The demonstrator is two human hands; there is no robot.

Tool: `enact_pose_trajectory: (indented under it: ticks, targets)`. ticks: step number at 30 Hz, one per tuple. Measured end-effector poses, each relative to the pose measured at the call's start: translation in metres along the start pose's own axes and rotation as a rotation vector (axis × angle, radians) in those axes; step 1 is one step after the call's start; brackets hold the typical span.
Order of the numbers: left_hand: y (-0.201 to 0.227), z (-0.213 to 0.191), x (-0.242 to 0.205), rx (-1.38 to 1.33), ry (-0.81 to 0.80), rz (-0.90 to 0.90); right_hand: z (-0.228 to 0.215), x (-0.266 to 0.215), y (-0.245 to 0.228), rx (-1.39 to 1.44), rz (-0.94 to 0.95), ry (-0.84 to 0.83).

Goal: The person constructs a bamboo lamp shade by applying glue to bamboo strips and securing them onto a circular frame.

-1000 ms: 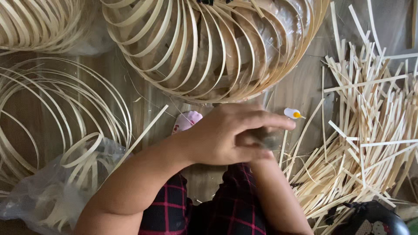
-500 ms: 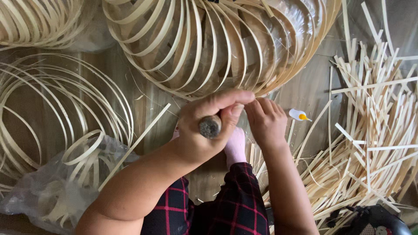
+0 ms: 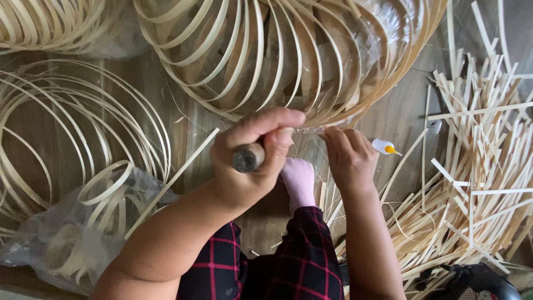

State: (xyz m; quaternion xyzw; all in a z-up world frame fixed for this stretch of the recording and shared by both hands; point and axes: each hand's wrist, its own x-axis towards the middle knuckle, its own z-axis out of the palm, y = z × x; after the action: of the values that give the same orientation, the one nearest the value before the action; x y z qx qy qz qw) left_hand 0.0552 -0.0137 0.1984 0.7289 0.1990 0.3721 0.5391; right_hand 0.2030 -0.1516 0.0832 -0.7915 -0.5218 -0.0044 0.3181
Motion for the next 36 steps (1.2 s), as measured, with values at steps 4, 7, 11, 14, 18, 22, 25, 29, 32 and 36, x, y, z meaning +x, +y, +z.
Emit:
enact_pose_trajectory:
  ticks: [4,7,11,14,18,22,25,29,32,36]
  targets:
    - [-0.001,0.001,-0.003,0.014,0.054,-0.019,0.003,-0.002,-0.001,0.028,-0.036,0.03]
    - [0.001,0.0,0.001,0.029,0.089,-0.047,0.011,0.003,-0.002,0.038,-0.067,0.064]
    - [0.003,-0.002,-0.002,0.037,0.103,-0.11,0.018,0.0,0.0,0.033,-0.072,0.067]
    - [0.004,-0.003,-0.002,0.022,0.09,-0.107,0.02,-0.002,0.002,0.057,-0.062,0.09]
    - [0.004,-0.003,-0.001,0.031,0.085,-0.112,0.02,-0.004,0.004,0.058,-0.124,0.097]
    - [0.002,-0.003,-0.002,0.007,0.083,-0.075,0.022,-0.006,0.006,-0.016,-0.168,0.089]
    - [0.001,-0.005,-0.002,-0.018,0.069,-0.072,0.021,-0.006,0.009,-0.092,-0.19,0.093]
    - [0.001,-0.006,-0.001,-0.013,0.055,-0.057,0.017,-0.004,0.013,-0.298,-0.256,0.149]
    - [0.0,-0.008,-0.002,-0.034,0.045,-0.057,0.012,-0.004,0.018,-0.402,-0.346,0.031]
    - [-0.001,-0.008,-0.002,-0.018,0.041,-0.064,0.008,0.001,0.022,-0.417,-0.41,0.021]
